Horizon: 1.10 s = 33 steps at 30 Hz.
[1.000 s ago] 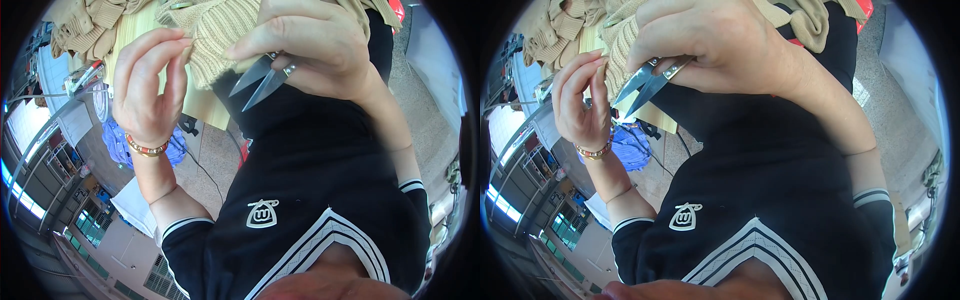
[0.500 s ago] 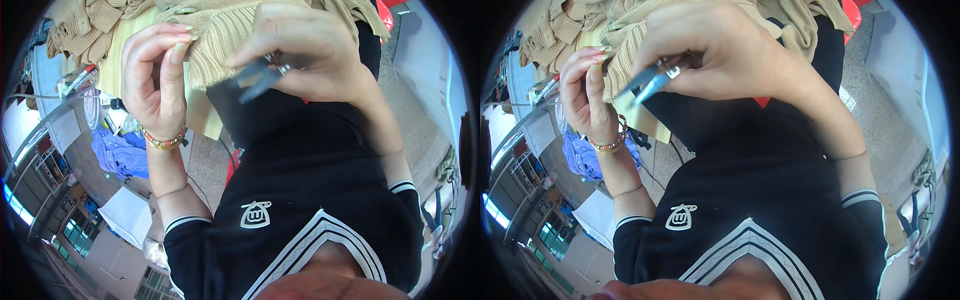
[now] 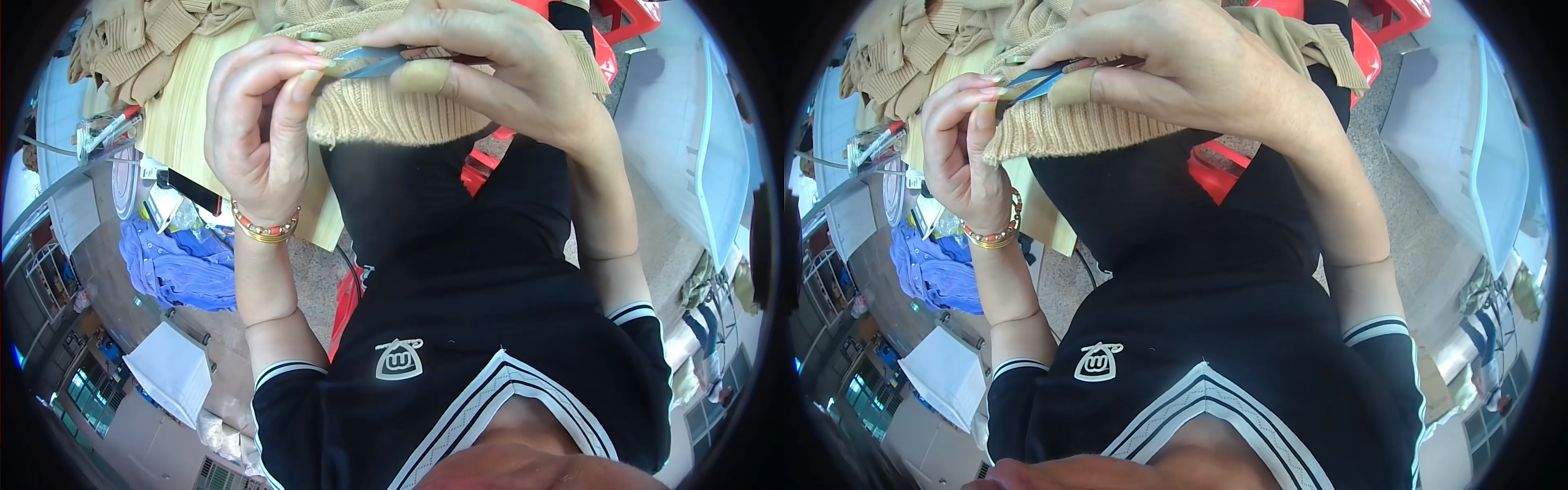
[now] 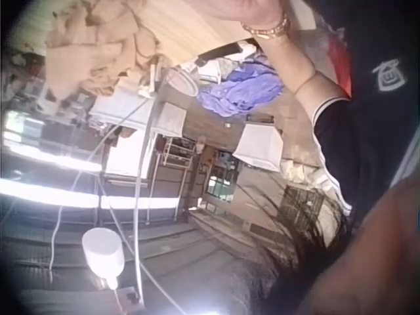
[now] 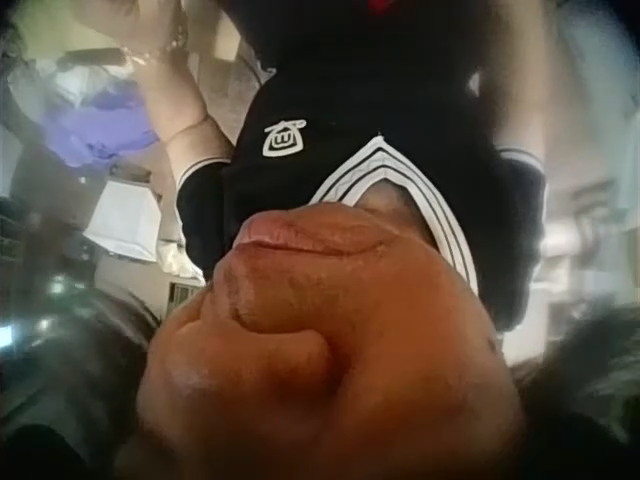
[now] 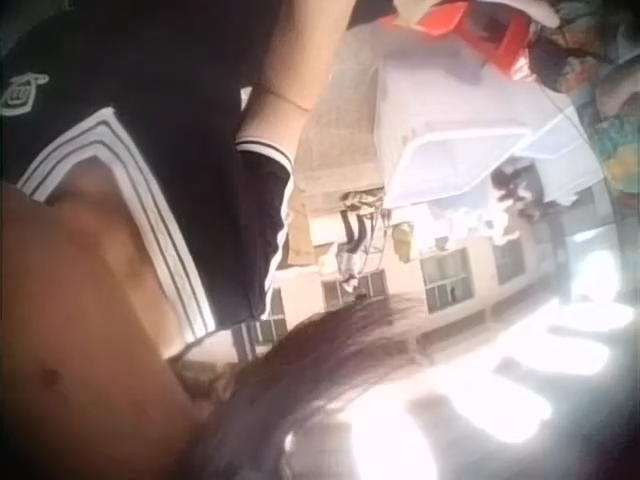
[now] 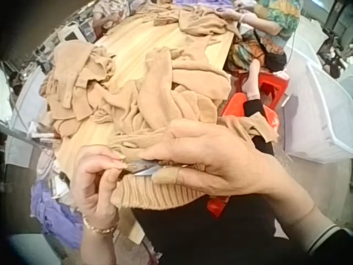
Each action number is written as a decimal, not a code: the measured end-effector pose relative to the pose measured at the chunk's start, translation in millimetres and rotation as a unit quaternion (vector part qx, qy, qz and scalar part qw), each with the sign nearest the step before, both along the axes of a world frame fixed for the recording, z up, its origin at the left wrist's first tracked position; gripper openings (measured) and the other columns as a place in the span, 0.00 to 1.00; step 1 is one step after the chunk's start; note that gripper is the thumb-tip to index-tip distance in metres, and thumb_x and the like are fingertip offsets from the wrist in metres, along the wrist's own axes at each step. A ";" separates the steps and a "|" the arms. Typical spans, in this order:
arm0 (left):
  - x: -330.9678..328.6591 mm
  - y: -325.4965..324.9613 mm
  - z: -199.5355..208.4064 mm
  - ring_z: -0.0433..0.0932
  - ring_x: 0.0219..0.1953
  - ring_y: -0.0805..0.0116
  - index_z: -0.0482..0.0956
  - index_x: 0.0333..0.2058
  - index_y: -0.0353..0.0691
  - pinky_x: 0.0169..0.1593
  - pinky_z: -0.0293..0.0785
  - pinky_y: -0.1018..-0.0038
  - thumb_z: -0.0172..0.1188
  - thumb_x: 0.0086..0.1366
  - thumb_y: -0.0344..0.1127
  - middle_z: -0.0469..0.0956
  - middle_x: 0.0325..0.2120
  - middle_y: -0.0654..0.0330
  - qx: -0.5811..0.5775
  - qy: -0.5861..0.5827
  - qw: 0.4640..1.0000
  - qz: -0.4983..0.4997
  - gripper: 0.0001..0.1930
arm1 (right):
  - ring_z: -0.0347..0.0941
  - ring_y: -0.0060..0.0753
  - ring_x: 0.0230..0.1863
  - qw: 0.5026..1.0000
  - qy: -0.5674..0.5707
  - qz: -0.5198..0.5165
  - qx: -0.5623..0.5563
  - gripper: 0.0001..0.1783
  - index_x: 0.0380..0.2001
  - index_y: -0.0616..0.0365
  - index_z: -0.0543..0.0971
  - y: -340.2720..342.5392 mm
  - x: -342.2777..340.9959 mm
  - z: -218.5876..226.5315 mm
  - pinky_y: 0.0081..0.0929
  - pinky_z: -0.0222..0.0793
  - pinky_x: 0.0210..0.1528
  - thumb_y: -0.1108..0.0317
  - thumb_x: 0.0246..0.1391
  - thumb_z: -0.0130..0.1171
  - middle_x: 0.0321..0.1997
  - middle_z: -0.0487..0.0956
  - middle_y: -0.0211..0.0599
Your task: Trimming loose threads from a beige knitted garment using thread nippers in a factory setting.
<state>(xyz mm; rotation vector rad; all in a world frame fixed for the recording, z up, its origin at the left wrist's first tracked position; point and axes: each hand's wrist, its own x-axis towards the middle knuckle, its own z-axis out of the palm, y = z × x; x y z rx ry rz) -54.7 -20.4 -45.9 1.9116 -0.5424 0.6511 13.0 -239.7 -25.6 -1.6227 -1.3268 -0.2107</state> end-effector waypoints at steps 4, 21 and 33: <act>-0.6 0.3 -1.1 0.76 0.39 0.66 0.77 0.37 0.32 0.42 0.73 0.76 0.58 0.61 0.22 0.76 0.36 0.52 0.025 -0.021 0.999 0.018 0.05 | 0.67 0.33 0.29 0.987 -0.143 0.024 0.068 0.20 0.50 0.59 0.77 13.0 20.8 -21.4 0.27 0.63 0.30 0.70 0.53 0.63 0.27 0.70 0.37; 2.3 4.2 2.4 0.77 0.37 0.66 0.77 0.38 0.33 0.40 0.75 0.76 0.57 0.62 0.23 0.76 0.38 0.52 0.075 -0.026 0.997 0.010 0.06 | 0.68 0.32 0.26 0.995 -0.098 0.018 0.025 0.16 0.45 0.61 0.79 14.2 15.4 -12.1 0.26 0.63 0.28 0.67 0.52 0.63 0.25 0.70 0.36; 2.5 7.0 6.8 0.75 0.44 0.65 0.76 0.39 0.30 0.48 0.71 0.75 0.54 0.64 0.22 0.75 0.41 0.51 0.060 0.020 0.998 -0.007 0.06 | 0.69 0.31 0.27 0.996 -0.085 0.011 -0.002 0.14 0.43 0.61 0.80 15.9 13.0 -3.5 0.26 0.63 0.28 0.69 0.52 0.62 0.25 0.71 0.36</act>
